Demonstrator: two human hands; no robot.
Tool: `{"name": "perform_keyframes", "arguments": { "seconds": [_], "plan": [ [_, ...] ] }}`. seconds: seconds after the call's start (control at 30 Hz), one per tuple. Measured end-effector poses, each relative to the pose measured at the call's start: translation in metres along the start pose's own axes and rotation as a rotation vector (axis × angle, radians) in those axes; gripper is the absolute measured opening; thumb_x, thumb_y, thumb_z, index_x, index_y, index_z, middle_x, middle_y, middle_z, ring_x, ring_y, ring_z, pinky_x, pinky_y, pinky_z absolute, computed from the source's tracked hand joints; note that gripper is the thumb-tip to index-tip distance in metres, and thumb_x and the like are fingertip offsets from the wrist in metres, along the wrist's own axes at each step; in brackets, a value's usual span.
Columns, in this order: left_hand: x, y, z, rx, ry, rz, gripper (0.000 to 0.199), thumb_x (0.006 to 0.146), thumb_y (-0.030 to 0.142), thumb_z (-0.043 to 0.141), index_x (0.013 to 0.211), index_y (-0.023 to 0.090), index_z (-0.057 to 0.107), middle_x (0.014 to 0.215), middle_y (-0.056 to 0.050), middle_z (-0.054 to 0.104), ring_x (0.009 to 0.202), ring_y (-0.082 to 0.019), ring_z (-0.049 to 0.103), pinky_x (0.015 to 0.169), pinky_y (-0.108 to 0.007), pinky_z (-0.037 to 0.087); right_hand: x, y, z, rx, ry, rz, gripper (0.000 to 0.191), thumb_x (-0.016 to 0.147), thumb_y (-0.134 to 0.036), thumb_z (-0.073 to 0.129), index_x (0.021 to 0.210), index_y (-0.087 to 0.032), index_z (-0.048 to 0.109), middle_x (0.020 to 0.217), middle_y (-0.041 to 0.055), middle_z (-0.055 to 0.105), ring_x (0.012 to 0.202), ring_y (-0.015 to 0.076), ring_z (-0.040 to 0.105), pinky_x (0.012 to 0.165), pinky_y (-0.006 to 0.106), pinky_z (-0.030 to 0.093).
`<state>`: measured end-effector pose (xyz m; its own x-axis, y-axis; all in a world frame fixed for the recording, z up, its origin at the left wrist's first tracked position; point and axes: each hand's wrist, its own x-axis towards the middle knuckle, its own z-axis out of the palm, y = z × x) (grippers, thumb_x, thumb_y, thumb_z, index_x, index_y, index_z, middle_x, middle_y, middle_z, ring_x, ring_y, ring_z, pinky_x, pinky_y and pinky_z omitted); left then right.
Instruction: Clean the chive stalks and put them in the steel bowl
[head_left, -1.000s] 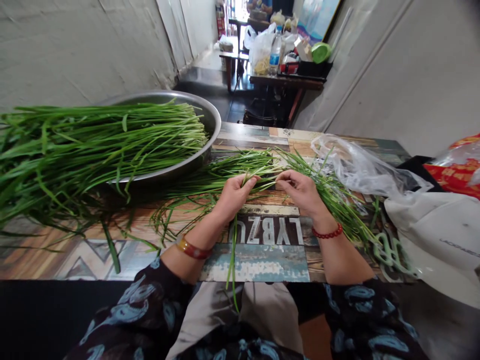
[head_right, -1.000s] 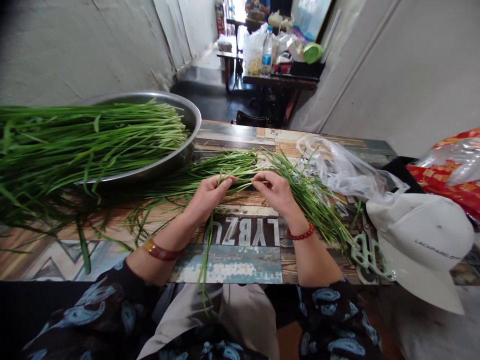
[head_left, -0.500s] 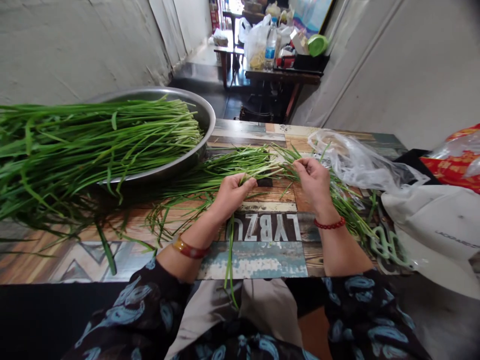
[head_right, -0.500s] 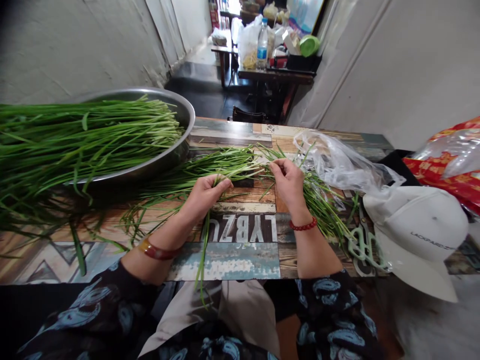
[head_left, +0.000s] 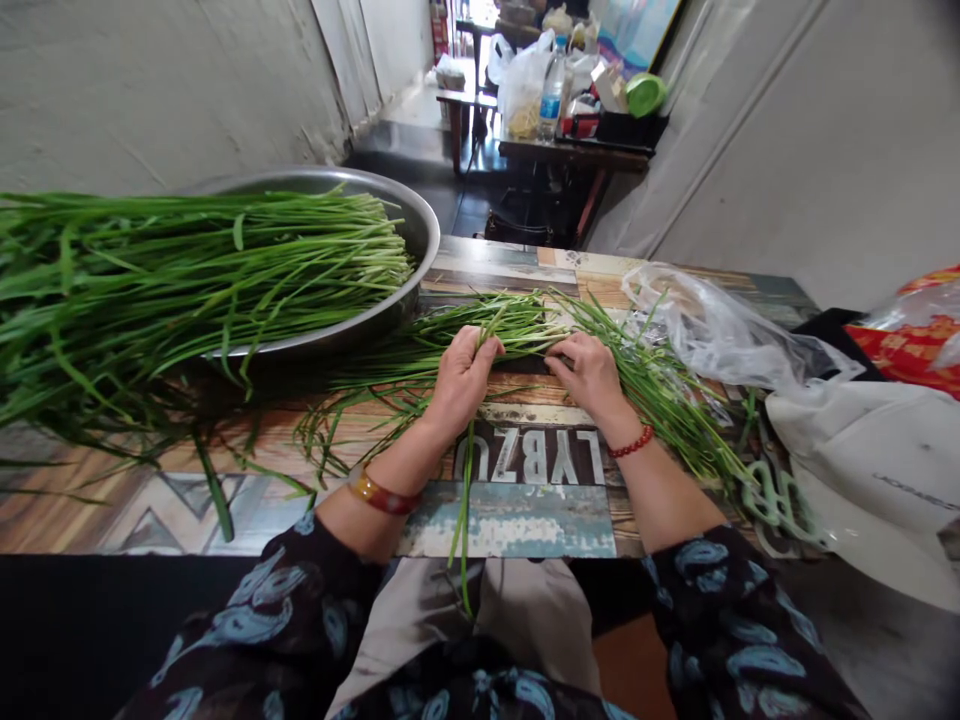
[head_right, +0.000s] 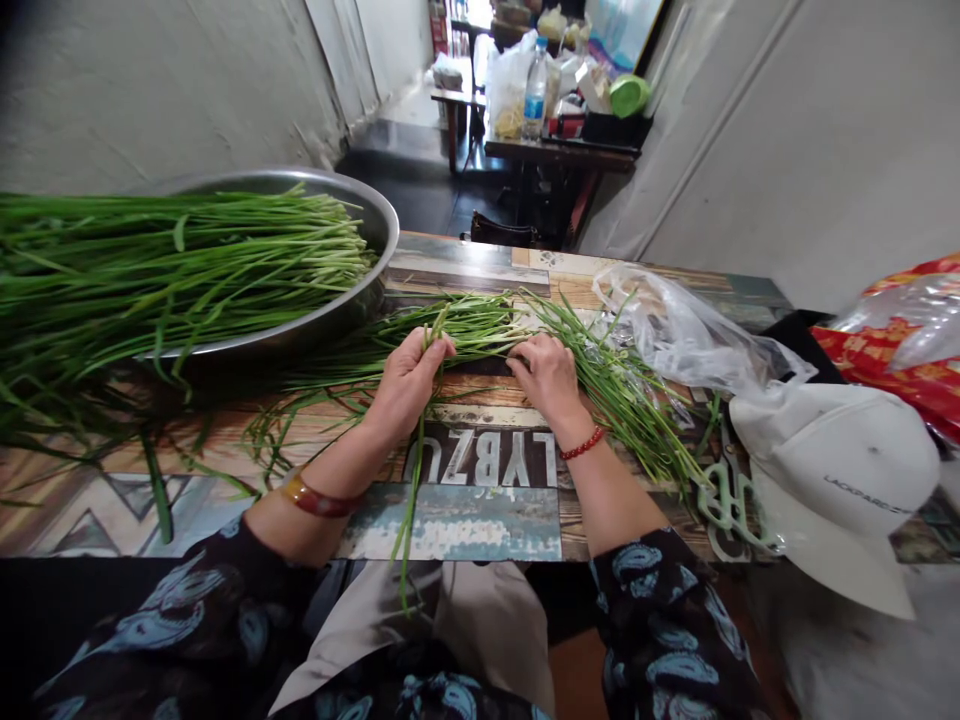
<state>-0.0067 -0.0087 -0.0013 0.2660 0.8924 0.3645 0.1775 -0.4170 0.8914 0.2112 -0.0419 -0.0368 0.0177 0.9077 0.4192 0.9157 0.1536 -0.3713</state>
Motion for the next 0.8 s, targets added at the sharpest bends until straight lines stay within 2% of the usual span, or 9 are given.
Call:
{"name": "perform_keyframes", "arguments": {
  "seconds": [0.17, 0.27, 0.37, 0.43, 0.53, 0.67, 0.8],
  "plan": [
    [-0.002, 0.001, 0.003, -0.128, -0.022, -0.110, 0.029, 0.096, 0.040, 0.046, 0.082, 0.018, 0.059, 0.066, 0.001, 0.057, 0.065, -0.013, 0.052, 0.067, -0.024, 0.043, 0.002, -0.007, -0.007, 0.307, 0.095, -0.020, 0.017, 0.091, -0.030, 0.057, 0.087, -0.022, 0.072, 0.083, 0.0037, 0.066, 0.075, 0.0176, 0.060, 0.073, 0.031, 0.049],
    [-0.002, 0.002, 0.004, -0.070, -0.017, -0.066, 0.025, 0.091, 0.039, 0.056, 0.088, 0.017, 0.066, 0.076, 0.000, 0.065, 0.073, -0.014, 0.057, 0.072, -0.024, 0.044, 0.000, -0.019, -0.016, 0.373, 0.129, -0.039, 0.017, 0.092, -0.028, 0.056, 0.092, -0.022, 0.073, 0.087, 0.0045, 0.068, 0.079, 0.0183, 0.062, 0.075, 0.032, 0.050],
    [-0.002, 0.002, 0.004, -0.037, -0.066, 0.014, 0.021, 0.088, 0.034, 0.060, 0.091, 0.016, 0.070, 0.085, -0.001, 0.069, 0.080, -0.015, 0.060, 0.076, -0.025, 0.044, -0.002, -0.033, -0.025, 0.375, 0.154, -0.100, 0.018, 0.093, -0.027, 0.055, 0.091, -0.022, 0.072, 0.087, 0.0054, 0.068, 0.083, 0.0194, 0.063, 0.077, 0.035, 0.050],
    [-0.002, 0.002, 0.004, 0.021, -0.108, 0.061, 0.020, 0.087, 0.033, 0.061, 0.080, 0.015, 0.068, 0.076, -0.001, 0.065, 0.074, -0.014, 0.057, 0.072, -0.025, 0.042, -0.002, -0.039, -0.030, 0.348, 0.162, -0.159, 0.017, 0.093, -0.027, 0.055, 0.088, -0.022, 0.071, 0.085, 0.0054, 0.067, 0.084, 0.0200, 0.063, 0.077, 0.036, 0.050],
    [-0.003, 0.004, 0.004, 0.148, -0.184, 0.134, 0.031, 0.088, 0.030, 0.061, 0.061, 0.016, 0.057, 0.062, 0.001, 0.052, 0.063, -0.012, 0.048, 0.064, -0.025, 0.035, -0.002, -0.042, -0.033, 0.330, 0.173, -0.215, 0.017, 0.093, -0.028, 0.055, 0.086, -0.022, 0.069, 0.083, 0.0050, 0.067, 0.083, 0.0198, 0.062, 0.077, 0.035, 0.048],
    [-0.003, 0.007, 0.005, 0.231, -0.277, 0.182, 0.035, 0.090, 0.027, 0.056, 0.058, 0.017, 0.045, 0.059, 0.003, 0.044, 0.060, -0.011, 0.042, 0.061, -0.025, 0.031, 0.000, -0.035, -0.032, 0.348, 0.246, -0.081, 0.021, 0.094, -0.032, 0.054, 0.082, -0.022, 0.067, 0.082, 0.0040, 0.067, 0.079, 0.0185, 0.061, 0.075, 0.033, 0.048],
    [-0.002, 0.007, 0.005, 0.272, -0.315, 0.161, 0.037, 0.089, 0.028, 0.056, 0.058, 0.019, 0.037, 0.059, 0.003, 0.040, 0.060, -0.012, 0.040, 0.060, -0.025, 0.029, 0.003, -0.020, -0.025, 0.305, 0.275, 0.017, 0.024, 0.094, -0.037, 0.054, 0.079, -0.022, 0.066, 0.080, 0.0042, 0.066, 0.079, 0.0196, 0.061, 0.077, 0.034, 0.047]
  ]
}}
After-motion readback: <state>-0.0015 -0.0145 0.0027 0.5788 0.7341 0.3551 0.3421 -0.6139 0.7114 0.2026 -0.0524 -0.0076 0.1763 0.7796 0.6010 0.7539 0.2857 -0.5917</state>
